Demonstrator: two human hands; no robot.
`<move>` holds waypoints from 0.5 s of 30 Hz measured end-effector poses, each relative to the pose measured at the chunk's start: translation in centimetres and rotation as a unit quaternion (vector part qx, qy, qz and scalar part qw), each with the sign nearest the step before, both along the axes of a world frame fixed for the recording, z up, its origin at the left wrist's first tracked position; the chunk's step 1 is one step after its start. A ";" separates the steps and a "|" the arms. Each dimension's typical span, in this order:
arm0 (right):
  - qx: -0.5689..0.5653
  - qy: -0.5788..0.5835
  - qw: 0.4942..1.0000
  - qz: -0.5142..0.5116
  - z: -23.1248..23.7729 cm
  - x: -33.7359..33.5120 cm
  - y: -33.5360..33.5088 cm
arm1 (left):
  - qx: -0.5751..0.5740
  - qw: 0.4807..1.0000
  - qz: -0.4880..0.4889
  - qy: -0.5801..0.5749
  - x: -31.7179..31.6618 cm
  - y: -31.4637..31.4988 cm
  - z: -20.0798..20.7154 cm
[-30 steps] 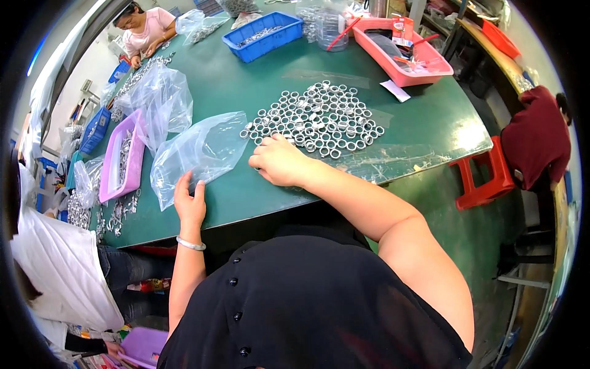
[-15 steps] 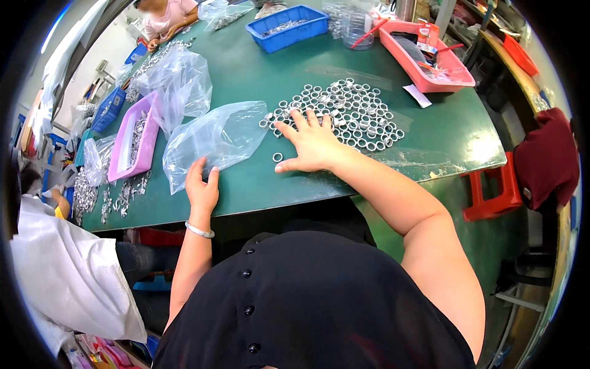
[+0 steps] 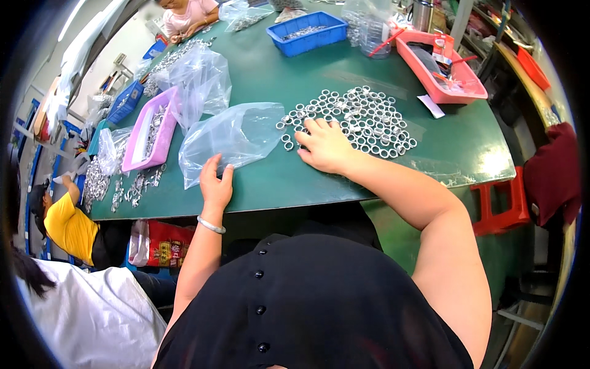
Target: The person sorts small metal rings from a plastic bag onto a table, arranging them into a organized pile. The person then picks up a small white card and holds it while looking at the rings.
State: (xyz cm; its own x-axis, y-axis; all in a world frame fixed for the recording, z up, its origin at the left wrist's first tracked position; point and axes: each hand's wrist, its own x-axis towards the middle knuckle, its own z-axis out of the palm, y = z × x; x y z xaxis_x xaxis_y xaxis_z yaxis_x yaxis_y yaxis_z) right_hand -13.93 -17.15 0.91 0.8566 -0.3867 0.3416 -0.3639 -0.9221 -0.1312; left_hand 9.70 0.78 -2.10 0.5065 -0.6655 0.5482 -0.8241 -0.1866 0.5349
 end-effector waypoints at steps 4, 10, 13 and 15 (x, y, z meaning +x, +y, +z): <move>-0.022 -0.030 0.999 0.030 0.3 -0.2 -0.2 | -0.023 1.000 -0.003 -0.019 -0.2 0.1 0.2; -0.020 -0.029 0.998 0.051 -0.1 -0.9 -0.8 | -0.034 0.995 -0.013 -0.091 -0.8 0.1 0.4; -0.020 -0.022 0.998 0.061 0.1 -0.8 -0.8 | -0.044 0.994 -0.028 -0.098 -0.7 0.1 0.5; -0.029 -0.016 0.997 0.070 0.3 -0.7 -0.8 | -0.044 0.993 -0.026 -0.105 -0.8 0.2 0.5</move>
State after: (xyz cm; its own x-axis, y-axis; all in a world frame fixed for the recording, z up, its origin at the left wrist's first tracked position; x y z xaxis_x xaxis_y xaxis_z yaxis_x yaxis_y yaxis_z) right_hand -14.61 -17.94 1.20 0.8892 -0.2438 0.3873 -0.2283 -0.9698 -0.0862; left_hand 8.85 0.98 -1.63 0.3417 -0.6321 0.6955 -0.9263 -0.1013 0.3630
